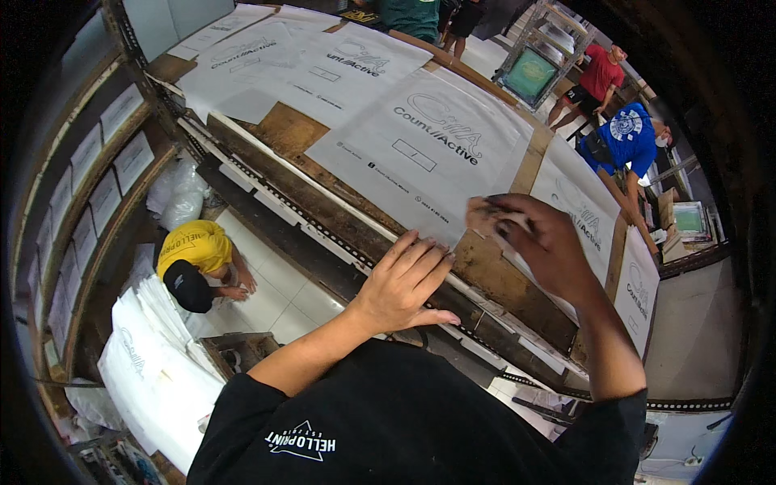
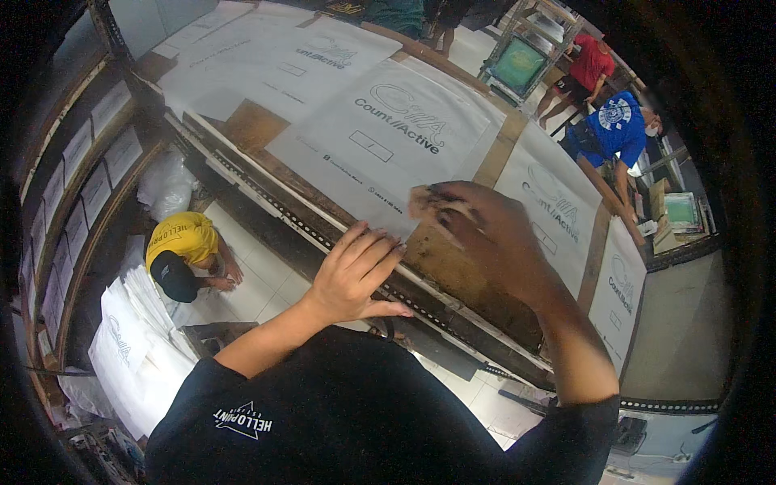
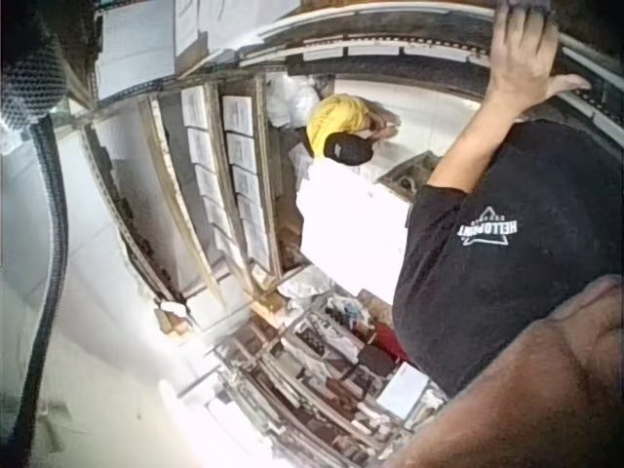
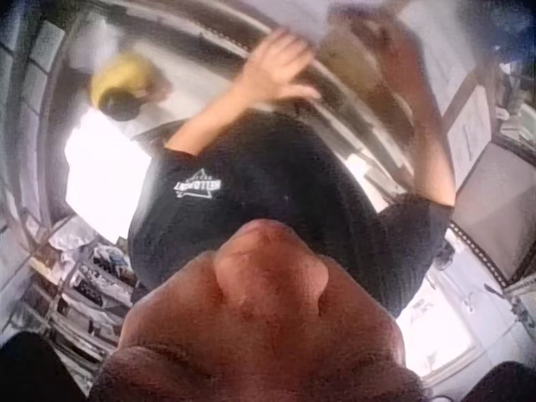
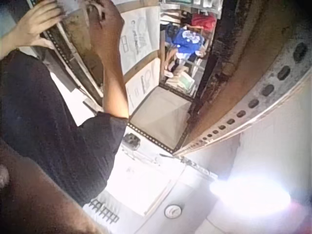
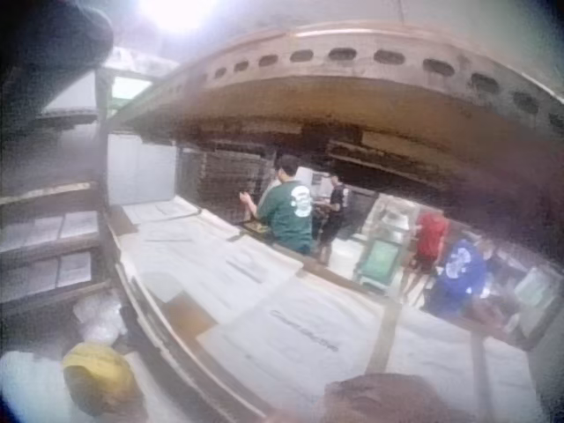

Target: The person cleans a stack of printed plastic sheets. The person applies a liquid from a bottle onto a cloth and wipes the surface of each sheet one at a time, moving each finished sheet to a shelf above.

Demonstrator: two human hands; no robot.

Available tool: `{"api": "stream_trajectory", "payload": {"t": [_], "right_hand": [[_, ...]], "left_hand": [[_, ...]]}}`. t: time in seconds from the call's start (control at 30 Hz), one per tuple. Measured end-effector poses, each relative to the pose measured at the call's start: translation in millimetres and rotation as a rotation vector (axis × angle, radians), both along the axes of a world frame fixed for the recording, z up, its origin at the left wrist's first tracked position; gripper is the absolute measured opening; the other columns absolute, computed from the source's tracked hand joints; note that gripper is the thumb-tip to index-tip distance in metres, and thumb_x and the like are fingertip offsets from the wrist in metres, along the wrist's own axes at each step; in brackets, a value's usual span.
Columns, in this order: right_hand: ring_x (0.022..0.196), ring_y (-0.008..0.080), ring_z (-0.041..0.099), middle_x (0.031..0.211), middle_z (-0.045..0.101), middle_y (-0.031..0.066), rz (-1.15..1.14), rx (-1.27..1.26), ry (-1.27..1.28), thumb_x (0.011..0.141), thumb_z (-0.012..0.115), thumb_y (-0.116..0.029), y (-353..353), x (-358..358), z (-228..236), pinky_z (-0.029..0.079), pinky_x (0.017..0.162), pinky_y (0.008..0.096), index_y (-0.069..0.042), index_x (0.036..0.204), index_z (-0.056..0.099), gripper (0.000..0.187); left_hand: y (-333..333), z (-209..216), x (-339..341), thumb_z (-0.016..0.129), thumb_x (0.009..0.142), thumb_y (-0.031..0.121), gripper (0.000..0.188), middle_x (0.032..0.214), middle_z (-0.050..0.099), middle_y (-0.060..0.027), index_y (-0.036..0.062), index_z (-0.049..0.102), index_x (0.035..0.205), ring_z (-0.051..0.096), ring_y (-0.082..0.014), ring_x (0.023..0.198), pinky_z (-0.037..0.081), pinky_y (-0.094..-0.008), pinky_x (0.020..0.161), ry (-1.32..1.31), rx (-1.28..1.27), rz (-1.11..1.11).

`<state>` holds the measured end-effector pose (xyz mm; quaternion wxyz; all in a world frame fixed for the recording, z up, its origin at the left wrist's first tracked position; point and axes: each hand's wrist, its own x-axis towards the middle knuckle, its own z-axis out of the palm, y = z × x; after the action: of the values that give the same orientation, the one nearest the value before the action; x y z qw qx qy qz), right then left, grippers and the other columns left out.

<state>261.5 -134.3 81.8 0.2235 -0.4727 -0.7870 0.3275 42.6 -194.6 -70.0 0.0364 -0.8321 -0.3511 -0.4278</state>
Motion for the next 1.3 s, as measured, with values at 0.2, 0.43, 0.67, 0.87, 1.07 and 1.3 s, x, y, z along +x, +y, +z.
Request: {"api": "stream_trajectory", "payload": {"t": [0.2,0.43,0.67,0.87,1.07,1.3], "right_hand": [[0.107,0.026,0.07,0.115,0.072,0.0165,0.156,0.107,-0.176,0.092,0.066,-0.001,23,-35,-29,0.054,0.092,0.0369,-0.001,0.123,0.067,0.031],[0.102,0.0367,0.068,0.108,0.071,0.0179,0.35,0.419,-0.186,0.088,0.071,-0.002,37,-41,-62,0.054,0.088,0.0426,0.0,0.117,0.068,0.03],[0.096,0.0365,0.068,0.102,0.072,0.0186,0.433,0.492,-0.076,0.089,0.071,-0.004,92,-116,-74,0.054,0.083,0.0428,0.001,0.111,0.071,0.023],[0.093,0.0381,0.071,0.101,0.073,0.0215,0.5,0.571,-0.019,0.089,0.071,-0.01,141,-188,-79,0.056,0.081,0.0418,0.002,0.107,0.073,0.021],[0.091,0.0353,0.073,0.102,0.073,0.0218,0.481,0.391,-0.094,0.089,0.073,-0.012,150,-187,-54,0.056,0.079,0.0396,0.0,0.11,0.074,0.024],[0.1,0.0325,0.07,0.11,0.072,0.0178,0.444,0.37,-0.173,0.089,0.072,-0.005,69,-50,-41,0.055,0.088,0.0395,-0.001,0.116,0.07,0.028]], "left_hand": [[1,-7,1,0.076,0.074,0.063,0.075,0.119,0.064,-0.0142,0.0013,0.068,0.115,0.058,-0.0314,0.117,0.041,-0.0518,0.113,-0.025,0.001,0.034],[10,-25,1,0.077,0.081,0.039,0.041,0.115,0.066,-0.0046,0.0091,0.073,0.108,0.06,-0.0254,0.111,0.049,-0.0466,0.106,-0.046,0.111,0.053],[14,-27,-1,0.077,0.078,0.036,0.039,0.113,0.066,-0.0033,0.0109,0.072,0.107,0.06,-0.0238,0.111,0.05,-0.0449,0.104,-0.023,0.143,0.067],[16,-29,0,0.079,0.076,0.037,0.041,0.114,0.066,-0.0014,0.013,0.073,0.109,0.059,-0.0224,0.112,0.05,-0.0435,0.104,-0.03,0.166,0.057],[21,-34,0,0.08,0.075,0.037,0.042,0.117,0.066,-0.0014,0.0124,0.073,0.109,0.058,-0.0227,0.115,0.05,-0.0432,0.102,-0.038,0.159,0.028],[25,-37,-1,0.08,0.076,0.037,0.04,0.114,0.067,-0.0018,0.0114,0.074,0.107,0.058,-0.0241,0.113,0.051,-0.0431,0.1,-0.07,0.189,0.017]]}}
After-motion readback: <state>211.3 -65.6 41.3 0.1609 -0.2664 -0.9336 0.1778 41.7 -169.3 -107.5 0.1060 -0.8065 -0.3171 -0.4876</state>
